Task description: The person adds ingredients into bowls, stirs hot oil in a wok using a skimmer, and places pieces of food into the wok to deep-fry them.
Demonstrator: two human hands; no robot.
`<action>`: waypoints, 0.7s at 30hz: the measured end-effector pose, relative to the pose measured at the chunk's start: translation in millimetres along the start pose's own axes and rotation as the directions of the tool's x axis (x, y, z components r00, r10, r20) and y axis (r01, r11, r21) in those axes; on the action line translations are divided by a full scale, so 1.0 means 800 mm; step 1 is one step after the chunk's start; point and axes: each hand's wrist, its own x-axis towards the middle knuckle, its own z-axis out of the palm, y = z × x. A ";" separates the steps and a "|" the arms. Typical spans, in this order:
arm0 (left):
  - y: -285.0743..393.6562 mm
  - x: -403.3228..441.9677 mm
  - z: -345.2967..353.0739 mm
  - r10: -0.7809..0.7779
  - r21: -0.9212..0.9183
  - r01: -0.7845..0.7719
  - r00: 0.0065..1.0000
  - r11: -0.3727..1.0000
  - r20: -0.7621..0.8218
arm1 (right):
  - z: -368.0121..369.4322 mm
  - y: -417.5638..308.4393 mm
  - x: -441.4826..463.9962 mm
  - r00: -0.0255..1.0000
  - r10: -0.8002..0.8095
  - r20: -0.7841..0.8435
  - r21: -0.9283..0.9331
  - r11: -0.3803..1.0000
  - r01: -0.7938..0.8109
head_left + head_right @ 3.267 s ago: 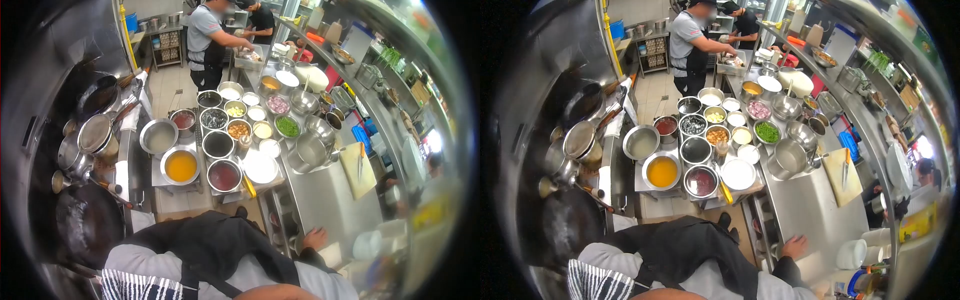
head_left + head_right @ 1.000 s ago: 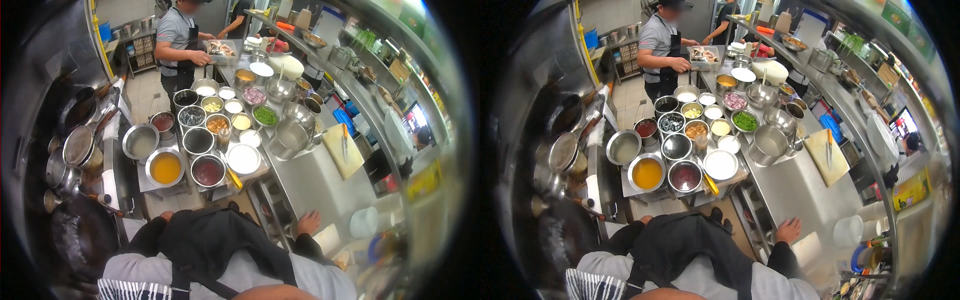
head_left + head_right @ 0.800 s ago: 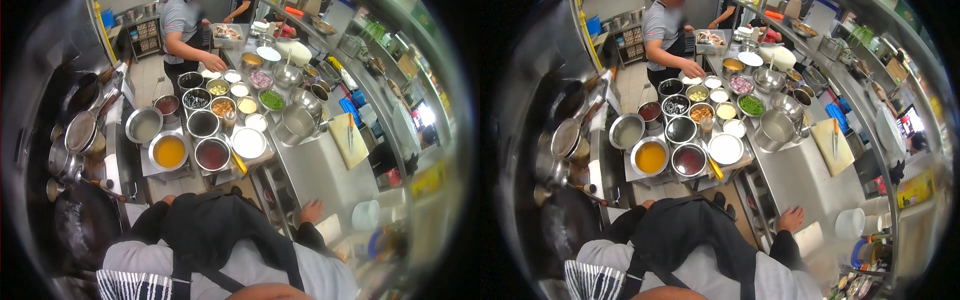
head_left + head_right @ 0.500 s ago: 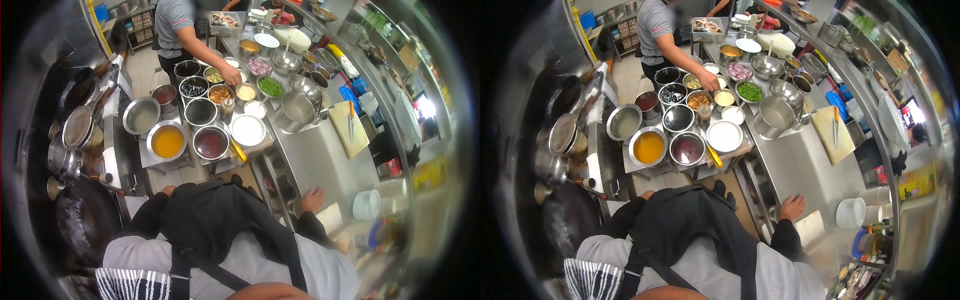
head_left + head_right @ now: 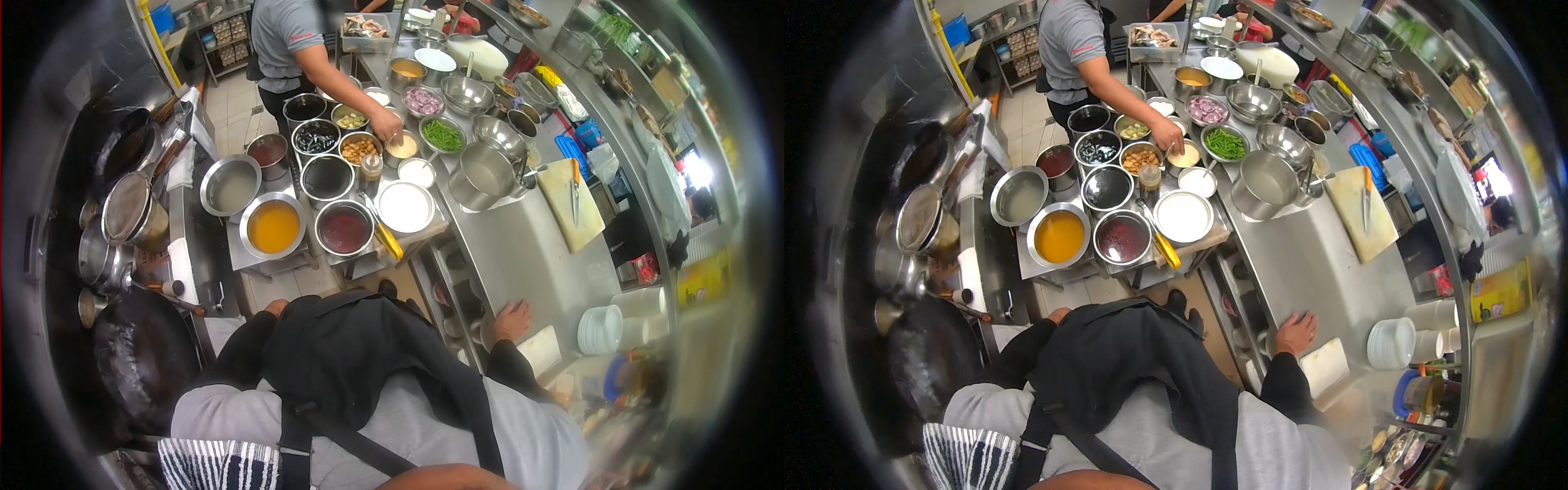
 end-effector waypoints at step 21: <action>0.014 -0.014 0.000 -0.033 -0.097 0.029 0.999 0.995 -0.037 | -0.010 -0.004 -0.002 0.999 -0.001 0.044 0.006 1.000 0.000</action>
